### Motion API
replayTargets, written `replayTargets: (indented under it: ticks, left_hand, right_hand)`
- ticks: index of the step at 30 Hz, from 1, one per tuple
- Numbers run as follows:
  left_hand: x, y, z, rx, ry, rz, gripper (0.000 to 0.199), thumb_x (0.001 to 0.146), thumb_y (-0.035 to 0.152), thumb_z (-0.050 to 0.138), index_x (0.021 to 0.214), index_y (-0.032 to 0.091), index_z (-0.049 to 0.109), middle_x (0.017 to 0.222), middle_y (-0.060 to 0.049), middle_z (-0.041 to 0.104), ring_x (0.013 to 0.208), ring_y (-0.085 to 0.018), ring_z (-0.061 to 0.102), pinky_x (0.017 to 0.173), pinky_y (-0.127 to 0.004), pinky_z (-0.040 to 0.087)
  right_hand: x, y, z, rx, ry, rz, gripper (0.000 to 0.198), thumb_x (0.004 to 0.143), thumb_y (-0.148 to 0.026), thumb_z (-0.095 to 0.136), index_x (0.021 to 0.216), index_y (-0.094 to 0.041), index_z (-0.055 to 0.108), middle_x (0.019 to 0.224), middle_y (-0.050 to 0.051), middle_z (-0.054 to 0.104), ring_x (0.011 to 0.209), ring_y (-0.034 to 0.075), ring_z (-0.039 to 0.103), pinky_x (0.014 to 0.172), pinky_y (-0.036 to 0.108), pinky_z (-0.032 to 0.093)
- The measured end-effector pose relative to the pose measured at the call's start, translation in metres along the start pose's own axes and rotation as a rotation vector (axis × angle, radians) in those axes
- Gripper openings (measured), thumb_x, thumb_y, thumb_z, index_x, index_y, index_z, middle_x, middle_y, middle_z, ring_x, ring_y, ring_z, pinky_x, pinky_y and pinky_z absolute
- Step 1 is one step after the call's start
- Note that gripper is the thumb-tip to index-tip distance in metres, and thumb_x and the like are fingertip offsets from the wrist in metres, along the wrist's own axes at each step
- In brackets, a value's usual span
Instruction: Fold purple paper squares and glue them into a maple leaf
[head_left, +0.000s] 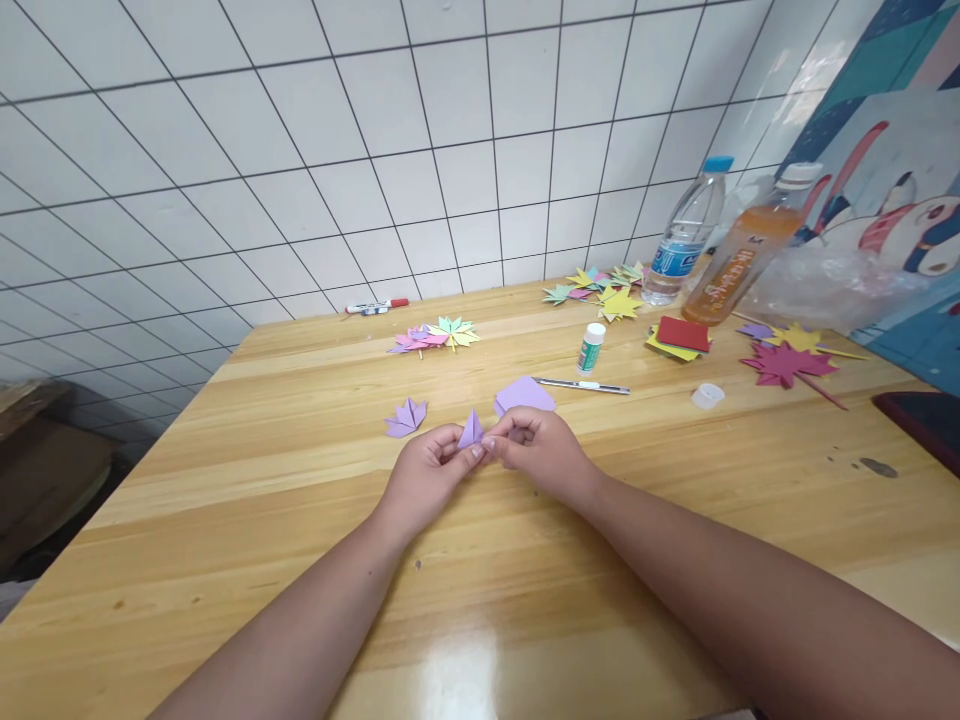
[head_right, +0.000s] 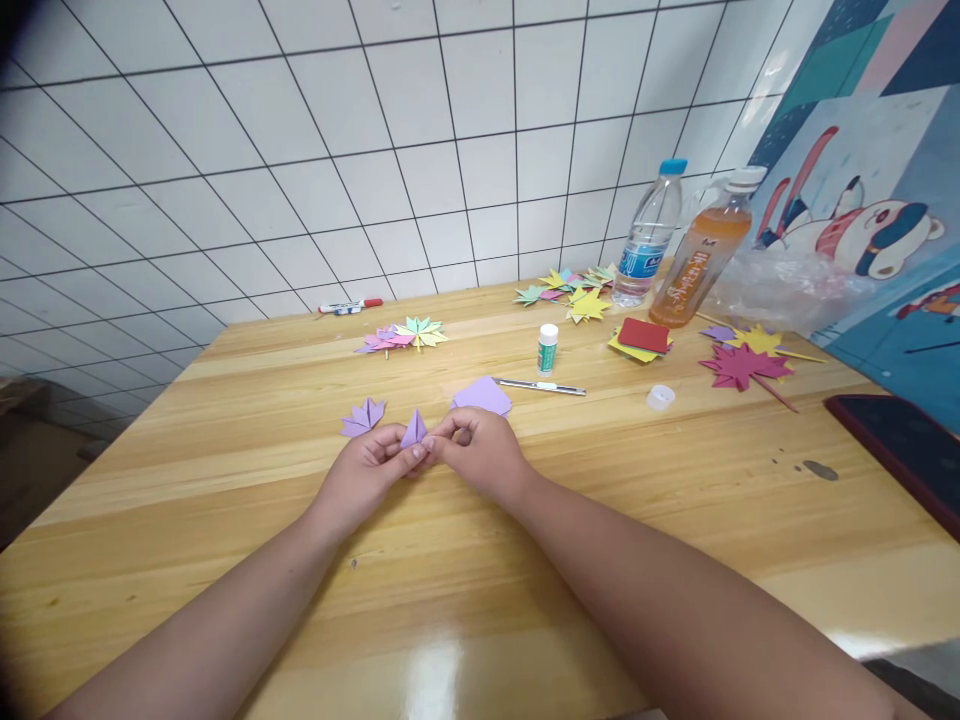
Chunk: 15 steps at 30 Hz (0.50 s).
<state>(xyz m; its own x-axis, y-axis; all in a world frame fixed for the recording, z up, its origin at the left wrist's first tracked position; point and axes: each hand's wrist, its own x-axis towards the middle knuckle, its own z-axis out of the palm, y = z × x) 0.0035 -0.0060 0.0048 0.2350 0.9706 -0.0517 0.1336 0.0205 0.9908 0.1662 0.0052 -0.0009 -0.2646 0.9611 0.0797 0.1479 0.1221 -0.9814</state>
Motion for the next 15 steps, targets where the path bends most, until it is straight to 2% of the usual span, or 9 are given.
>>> replayTargets:
  ticks: [4, 10, 15]
  left_hand:
    - [0.001, -0.0033, -0.0019, -0.026, 0.02, -0.039, 0.027, 0.067, 0.039, 0.07, 0.08, 0.016, 0.065, 0.068, -0.001, 0.067, 0.064, -0.014, 0.06, 0.06, -0.023, 0.046]
    - [0.001, -0.0022, -0.0003, -0.005, 0.03, -0.04, 0.031, 0.067, 0.041, 0.07, 0.082, 0.015, 0.068, 0.072, -0.004, 0.069, 0.07, -0.017, 0.063, 0.064, -0.025, 0.048]
    - [0.0013, -0.005, -0.0006, -0.017, 0.024, -0.046, 0.032, 0.067, 0.041, 0.07, 0.085, 0.015, 0.068, 0.071, -0.004, 0.069, 0.068, -0.017, 0.063, 0.064, -0.026, 0.049]
  right_hand:
    - [0.001, 0.003, 0.0016, -0.051, 0.004, -0.039, 0.011, 0.069, -0.025, 0.064, 0.076, -0.017, 0.062, 0.07, 0.0, 0.065, 0.06, 0.011, 0.057, 0.056, 0.021, 0.044]
    - [0.0025, 0.0066, 0.0006, -0.05, 0.017, 0.099, 0.013, 0.068, -0.029, 0.063, 0.071, -0.017, 0.059, 0.065, 0.0, 0.062, 0.058, 0.011, 0.056, 0.052, 0.022, 0.044]
    - [0.0011, 0.0032, 0.0002, -0.025, -0.003, 0.082, 0.012, 0.071, -0.03, 0.06, 0.072, -0.018, 0.058, 0.065, 0.0, 0.063, 0.058, 0.011, 0.057, 0.053, 0.021, 0.044]
